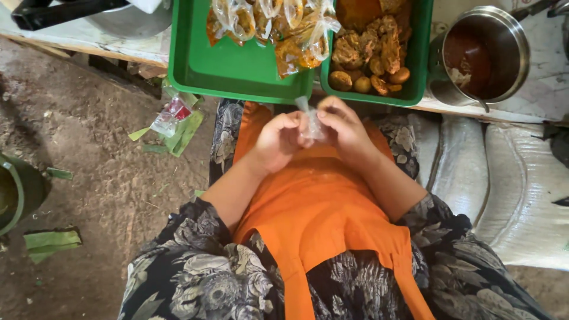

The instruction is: Packaging cooked chicken and eggs into small plastic bags using a spoon.

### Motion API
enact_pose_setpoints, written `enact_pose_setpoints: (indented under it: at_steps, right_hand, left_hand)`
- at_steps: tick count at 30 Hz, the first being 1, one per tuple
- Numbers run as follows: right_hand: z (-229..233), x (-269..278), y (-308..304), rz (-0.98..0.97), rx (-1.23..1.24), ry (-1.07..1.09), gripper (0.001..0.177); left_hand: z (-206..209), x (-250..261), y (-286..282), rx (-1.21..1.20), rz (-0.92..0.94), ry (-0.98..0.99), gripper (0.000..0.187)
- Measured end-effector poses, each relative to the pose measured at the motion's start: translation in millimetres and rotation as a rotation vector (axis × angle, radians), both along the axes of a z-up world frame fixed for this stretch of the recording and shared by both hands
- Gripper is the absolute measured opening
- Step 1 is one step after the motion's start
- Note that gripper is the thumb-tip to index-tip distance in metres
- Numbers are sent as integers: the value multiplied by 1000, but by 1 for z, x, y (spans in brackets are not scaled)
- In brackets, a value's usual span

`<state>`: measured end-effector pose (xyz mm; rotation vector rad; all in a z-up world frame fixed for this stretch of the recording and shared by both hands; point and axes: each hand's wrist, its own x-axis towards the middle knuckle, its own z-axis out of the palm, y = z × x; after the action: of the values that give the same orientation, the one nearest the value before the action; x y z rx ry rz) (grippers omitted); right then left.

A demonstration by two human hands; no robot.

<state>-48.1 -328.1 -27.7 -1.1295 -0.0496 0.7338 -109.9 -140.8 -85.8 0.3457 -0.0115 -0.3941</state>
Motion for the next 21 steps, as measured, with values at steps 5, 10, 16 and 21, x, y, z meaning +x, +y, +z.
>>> enact_pose_setpoints:
  at_steps: [5, 10, 16, 21]
  right_hand:
    - [23, 0, 5, 107, 226, 179, 50]
    - [21, -3, 3, 25, 183, 5, 67]
    - [7, -17, 11, 68, -266, -558, 81]
    - [14, -10, -6, -41, -480, -884, 74]
  left_hand:
    - [13, 2, 5, 75, -44, 196, 20]
    - [50, 8, -8, 407, 112, 50, 38]
    - [13, 2, -30, 957, 552, -237, 39]
    - [27, 0, -44, 1077, 498, -283, 46]
